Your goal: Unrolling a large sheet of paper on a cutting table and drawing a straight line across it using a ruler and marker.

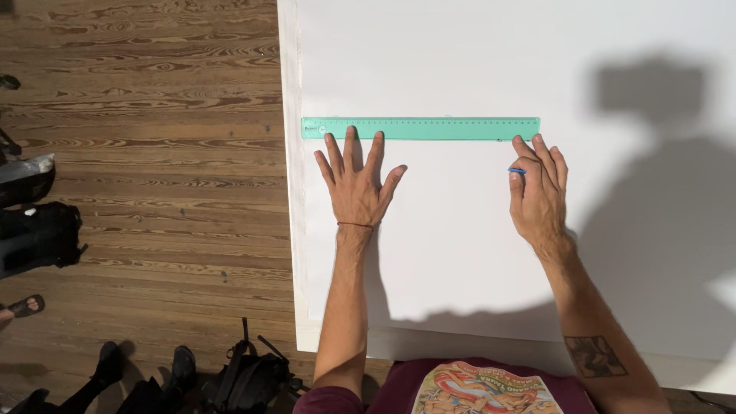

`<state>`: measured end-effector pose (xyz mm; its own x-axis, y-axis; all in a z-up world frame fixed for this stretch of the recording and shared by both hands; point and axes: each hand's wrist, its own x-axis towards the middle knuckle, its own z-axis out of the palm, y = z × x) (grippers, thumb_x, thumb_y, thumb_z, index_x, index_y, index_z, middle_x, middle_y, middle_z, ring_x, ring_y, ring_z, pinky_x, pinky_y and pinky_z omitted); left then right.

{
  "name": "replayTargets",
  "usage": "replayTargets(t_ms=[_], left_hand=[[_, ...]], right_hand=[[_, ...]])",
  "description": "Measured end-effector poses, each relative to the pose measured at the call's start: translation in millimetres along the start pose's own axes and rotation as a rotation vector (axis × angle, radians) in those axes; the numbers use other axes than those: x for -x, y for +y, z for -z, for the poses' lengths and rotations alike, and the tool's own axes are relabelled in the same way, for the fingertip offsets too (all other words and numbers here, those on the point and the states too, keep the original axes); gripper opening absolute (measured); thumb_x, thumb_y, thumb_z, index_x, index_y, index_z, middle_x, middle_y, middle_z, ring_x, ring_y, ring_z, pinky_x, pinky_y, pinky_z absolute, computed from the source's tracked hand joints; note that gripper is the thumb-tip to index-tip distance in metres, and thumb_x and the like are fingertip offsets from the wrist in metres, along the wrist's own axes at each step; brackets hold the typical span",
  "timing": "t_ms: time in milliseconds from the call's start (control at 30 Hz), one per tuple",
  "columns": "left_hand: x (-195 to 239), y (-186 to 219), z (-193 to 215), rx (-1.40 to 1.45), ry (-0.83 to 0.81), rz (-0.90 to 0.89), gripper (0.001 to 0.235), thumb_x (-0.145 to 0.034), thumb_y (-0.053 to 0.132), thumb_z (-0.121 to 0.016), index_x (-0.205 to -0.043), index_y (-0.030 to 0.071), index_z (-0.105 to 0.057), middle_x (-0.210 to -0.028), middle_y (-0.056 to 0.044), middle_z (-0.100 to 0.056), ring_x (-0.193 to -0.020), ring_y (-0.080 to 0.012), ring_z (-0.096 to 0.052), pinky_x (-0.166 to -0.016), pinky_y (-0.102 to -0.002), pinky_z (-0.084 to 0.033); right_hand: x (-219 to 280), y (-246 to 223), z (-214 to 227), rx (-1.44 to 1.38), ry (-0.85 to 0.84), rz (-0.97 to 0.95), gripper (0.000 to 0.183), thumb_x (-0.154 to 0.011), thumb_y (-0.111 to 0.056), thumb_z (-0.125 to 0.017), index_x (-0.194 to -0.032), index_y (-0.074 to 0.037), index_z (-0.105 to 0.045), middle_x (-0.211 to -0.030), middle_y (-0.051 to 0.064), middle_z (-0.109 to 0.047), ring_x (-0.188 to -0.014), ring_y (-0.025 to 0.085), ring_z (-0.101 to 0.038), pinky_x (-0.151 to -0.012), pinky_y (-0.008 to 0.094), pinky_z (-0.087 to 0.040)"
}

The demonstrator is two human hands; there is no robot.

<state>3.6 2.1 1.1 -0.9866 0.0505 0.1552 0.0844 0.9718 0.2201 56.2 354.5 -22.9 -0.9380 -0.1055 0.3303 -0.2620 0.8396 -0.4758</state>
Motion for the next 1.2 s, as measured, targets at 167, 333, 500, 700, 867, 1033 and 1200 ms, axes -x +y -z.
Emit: replayTargets(t_ms=[167, 333, 500, 700, 867, 1033, 1200], left_hand=[[0.4, 0.1, 1.3, 0.002, -0.017, 0.004, 0.082, -0.107, 0.093, -0.051, -0.173, 0.046, -0.059, -0.188, -0.012, -0.044, -0.18, -0.0501, -0.016, -0.145, -0.071, -0.006], [0.4, -1.1, -1.8, 0.001, -0.007, -0.009, 0.082, -0.107, 0.093, -0.05, -0.174, 0.046, -0.058, -0.19, -0.012, -0.04, -0.18, -0.0506, -0.014, -0.145, -0.072, -0.005], [0.7, -2.4, -2.7, -0.002, -0.008, -0.008, 0.081, -0.107, 0.093, -0.051, -0.174, 0.046, -0.058, -0.188, -0.011, -0.042, -0.179, -0.0506, -0.015, -0.145, -0.071, -0.005], [-0.8, -0.6, 0.8, 0.001, 0.006, -0.014, 0.082, -0.107, 0.092, -0.053, -0.172, 0.044, -0.061, -0.187, -0.012, -0.043, -0.179, -0.0505, -0.016, -0.144, -0.071, -0.006], [-0.9, 0.4, 3.4, -0.015, 0.009, -0.016, 0.082, -0.106, 0.093, -0.054, -0.172, 0.044, -0.061, -0.186, -0.012, -0.046, -0.178, -0.0514, -0.019, -0.143, -0.072, -0.008], [-1.4, -0.6, 8.2, -0.026, 0.005, -0.016, 0.084, -0.105, 0.094, -0.054, -0.172, 0.044, -0.06, -0.184, -0.012, -0.047, -0.177, -0.0528, -0.024, -0.142, -0.073, -0.013], [-2.9, -1.8, 10.0, -0.042, -0.009, -0.037, 0.091, -0.1, 0.1, -0.053, -0.173, 0.045, -0.059, -0.184, -0.012, -0.047, -0.176, -0.054, -0.025, -0.141, -0.075, -0.014]], right_hand=[[-1.6, -1.9, 1.2, -0.003, -0.005, 0.004, 0.006, -0.125, -0.012, -0.061, -0.126, -0.006, -0.062, -0.177, 0.018, -0.068, -0.17, 0.04, -0.052, -0.144, 0.055, -0.027], [-3.5, -4.1, 4.3, -0.011, -0.005, -0.006, 0.006, -0.125, -0.013, -0.061, -0.125, -0.007, -0.061, -0.176, 0.017, -0.069, -0.169, 0.038, -0.054, -0.143, 0.054, -0.029], [-18.3, -2.8, 11.8, -0.214, 0.083, -0.035, 0.012, -0.123, -0.017, -0.068, -0.128, -0.008, -0.073, -0.157, 0.008, -0.073, -0.154, 0.037, -0.067, -0.137, 0.049, -0.045], [-97.9, -12.1, -6.0, -0.227, 0.122, 0.159, 0.014, -0.12, -0.016, -0.082, -0.133, -0.01, -0.087, -0.126, 0.005, -0.075, -0.116, 0.032, -0.072, -0.105, 0.045, -0.056], [-125.5, -9.0, -47.7, -0.078, 0.077, 0.278, 0.014, -0.117, -0.022, -0.086, -0.13, -0.02, -0.087, -0.117, -0.003, -0.075, -0.111, 0.024, -0.067, -0.098, 0.042, -0.045], [-135.3, -17.8, -42.9, -0.011, 0.018, 0.327, 0.012, -0.116, -0.018, -0.084, -0.129, -0.018, -0.085, -0.116, -0.001, -0.076, -0.11, 0.026, -0.066, -0.097, 0.043, -0.042], [-138.9, -20.0, -40.1, 0.031, -0.035, 0.353, 0.009, -0.117, -0.015, -0.084, -0.126, -0.018, -0.084, -0.113, -0.003, -0.075, -0.109, 0.024, -0.066, -0.098, 0.043, -0.041]])
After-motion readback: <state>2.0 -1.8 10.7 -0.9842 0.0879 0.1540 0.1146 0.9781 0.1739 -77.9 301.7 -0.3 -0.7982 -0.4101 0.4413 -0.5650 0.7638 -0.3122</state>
